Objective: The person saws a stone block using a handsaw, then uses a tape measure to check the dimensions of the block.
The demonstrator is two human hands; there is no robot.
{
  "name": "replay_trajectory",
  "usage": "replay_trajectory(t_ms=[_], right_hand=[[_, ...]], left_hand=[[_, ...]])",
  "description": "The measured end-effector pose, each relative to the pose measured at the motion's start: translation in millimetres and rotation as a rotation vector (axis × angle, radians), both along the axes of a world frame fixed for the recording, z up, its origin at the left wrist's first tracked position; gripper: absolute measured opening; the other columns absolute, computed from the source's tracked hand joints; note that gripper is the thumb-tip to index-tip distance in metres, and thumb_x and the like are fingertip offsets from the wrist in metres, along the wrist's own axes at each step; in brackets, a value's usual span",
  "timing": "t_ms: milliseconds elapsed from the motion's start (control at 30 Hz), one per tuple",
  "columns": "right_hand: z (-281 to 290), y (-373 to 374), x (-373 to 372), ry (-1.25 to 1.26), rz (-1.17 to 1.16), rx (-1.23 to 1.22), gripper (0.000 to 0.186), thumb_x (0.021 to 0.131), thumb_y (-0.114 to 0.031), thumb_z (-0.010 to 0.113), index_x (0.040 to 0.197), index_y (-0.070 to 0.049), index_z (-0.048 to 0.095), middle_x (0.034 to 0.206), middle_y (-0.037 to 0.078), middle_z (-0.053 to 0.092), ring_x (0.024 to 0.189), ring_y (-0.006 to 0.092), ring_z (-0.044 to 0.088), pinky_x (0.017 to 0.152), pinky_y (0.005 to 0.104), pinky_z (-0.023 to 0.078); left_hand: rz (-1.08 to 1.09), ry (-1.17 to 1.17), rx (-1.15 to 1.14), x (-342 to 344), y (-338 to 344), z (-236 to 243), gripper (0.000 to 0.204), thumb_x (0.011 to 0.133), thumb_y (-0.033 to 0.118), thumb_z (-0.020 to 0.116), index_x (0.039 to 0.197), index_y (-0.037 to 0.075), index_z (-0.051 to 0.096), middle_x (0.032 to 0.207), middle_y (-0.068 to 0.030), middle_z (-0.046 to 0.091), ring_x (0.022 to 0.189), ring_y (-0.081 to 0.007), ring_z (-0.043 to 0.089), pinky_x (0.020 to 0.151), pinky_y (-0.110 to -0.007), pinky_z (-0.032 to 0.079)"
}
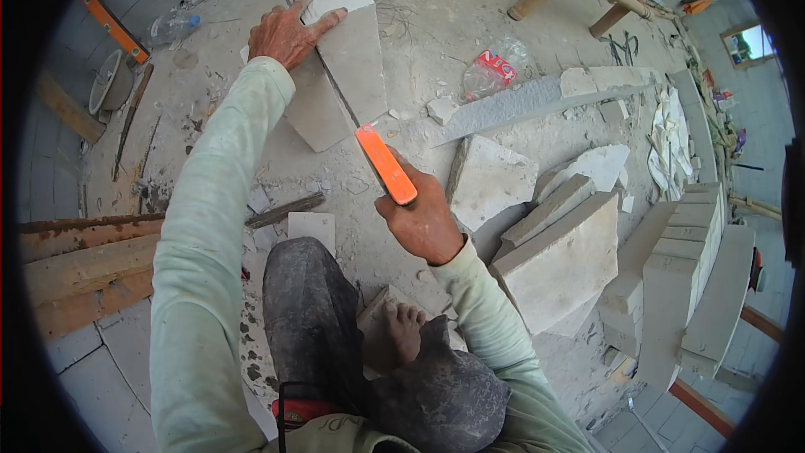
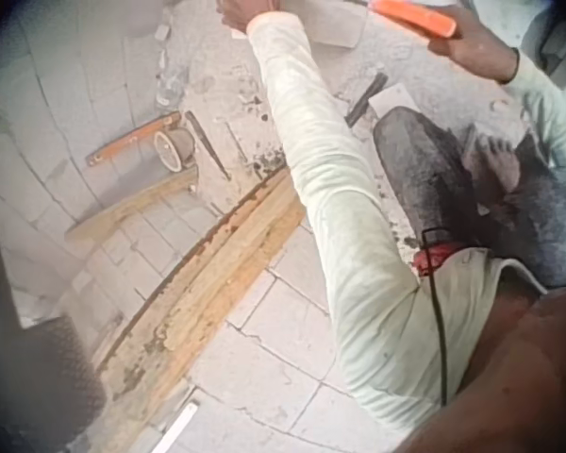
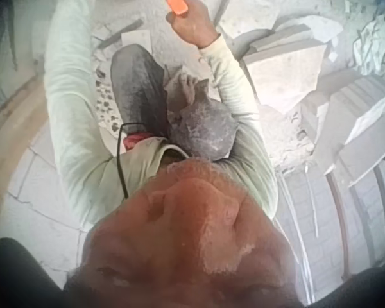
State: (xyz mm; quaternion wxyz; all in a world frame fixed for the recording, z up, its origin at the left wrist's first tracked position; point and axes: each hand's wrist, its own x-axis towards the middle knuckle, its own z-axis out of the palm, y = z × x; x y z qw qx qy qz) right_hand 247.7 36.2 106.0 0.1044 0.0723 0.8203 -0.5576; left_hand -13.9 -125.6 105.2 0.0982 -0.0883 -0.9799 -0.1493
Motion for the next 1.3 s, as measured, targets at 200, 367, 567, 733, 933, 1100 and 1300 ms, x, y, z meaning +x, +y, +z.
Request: replay_trajectory(t_ms=[200,367,567,733,933,1100,1300], right_hand=[[-13,15,93,0.206,-0.015,0.070,0.068,0.076,0.002,0.052,0.143,-0.001,0.039,0.111,0.023,0.065,0.086,0.0330,0.069,0.082,0.0353,0.051],[-5,5,3,-0.101,0.014,-0.017,0.067,0.076,0.001,0.053,0.141,0.004,0.039,0.117,0.026,0.063,0.099,0.0277,0.068,0.086,0.0296,0.049],[-2,2,51,-0.039,0.012,0.001,0.067,0.077,0.002,0.053,0.141,0.004,0.037,0.127,0.029,0.055,0.111,0.0324,0.062,0.093,0.0328,0.047],[-16,15,97,0.061,0.044,0.023,0.066,0.077,0.002,0.053,0.141,0.003,0.038,0.125,0.027,0.056,0.107,0.0318,0.063,0.091,0.0311,0.047],[-16,-8,0,0.067,-0.030,-0.035,0.066,0.076,-0.002,0.053,0.140,0.005,0.039,0.065,0.022,0.054,0.057,0.0291,0.052,0.065,0.0364,0.048],[-16,20,116,0.168,0.045,0.111,0.070,0.075,0.005,0.053,0.143,0.000,0.038,0.120,0.023,0.062,0.098,0.0310,0.068,0.086,0.0289,0.051],[-37,-3,9,0.034,-0.032,0.044,0.066,0.076,0.003,0.053,0.141,0.002,0.040,0.082,0.024,0.063,0.067,0.0307,0.066,0.069,0.0316,0.051]], left_hand=[[0.015,-0.041,0.036,-38,-10,7,0.091,0.072,0.082,0.052,0.133,0.015,0.056,0.116,-0.0200,0.065,0.112,-0.0344,0.061,0.096,-0.048,0.047],[-0.035,0.015,0.045,-20,-1,-10,0.087,0.074,0.080,0.052,0.130,0.015,0.059,0.116,-0.0178,0.065,0.110,-0.0339,0.061,0.095,-0.047,0.048],[-0.003,-0.033,0.035,-34,-10,0,0.088,0.072,0.081,0.052,0.130,0.015,0.060,0.113,-0.0156,0.067,0.105,-0.0311,0.065,0.092,-0.045,0.050],[-0.002,-0.041,0.050,-48,-14,1,0.089,0.071,0.081,0.054,0.130,0.015,0.060,0.113,-0.0135,0.068,0.105,-0.0302,0.064,0.093,-0.044,0.049],[-0.033,-0.078,0.091,-27,-8,-4,0.087,0.073,0.079,0.054,0.130,0.015,0.060,0.109,-0.0146,0.068,0.105,-0.0303,0.065,0.092,-0.044,0.049],[0.015,-0.063,0.020,-49,-19,3,0.086,0.073,0.080,0.053,0.130,0.016,0.060,0.110,-0.0140,0.069,0.105,-0.0300,0.064,0.093,-0.045,0.048],[-0.042,-0.065,0.135,-25,-7,-14,0.089,0.071,0.083,0.052,0.130,0.017,0.060,0.112,-0.0119,0.068,0.105,-0.0296,0.065,0.094,-0.044,0.048]])
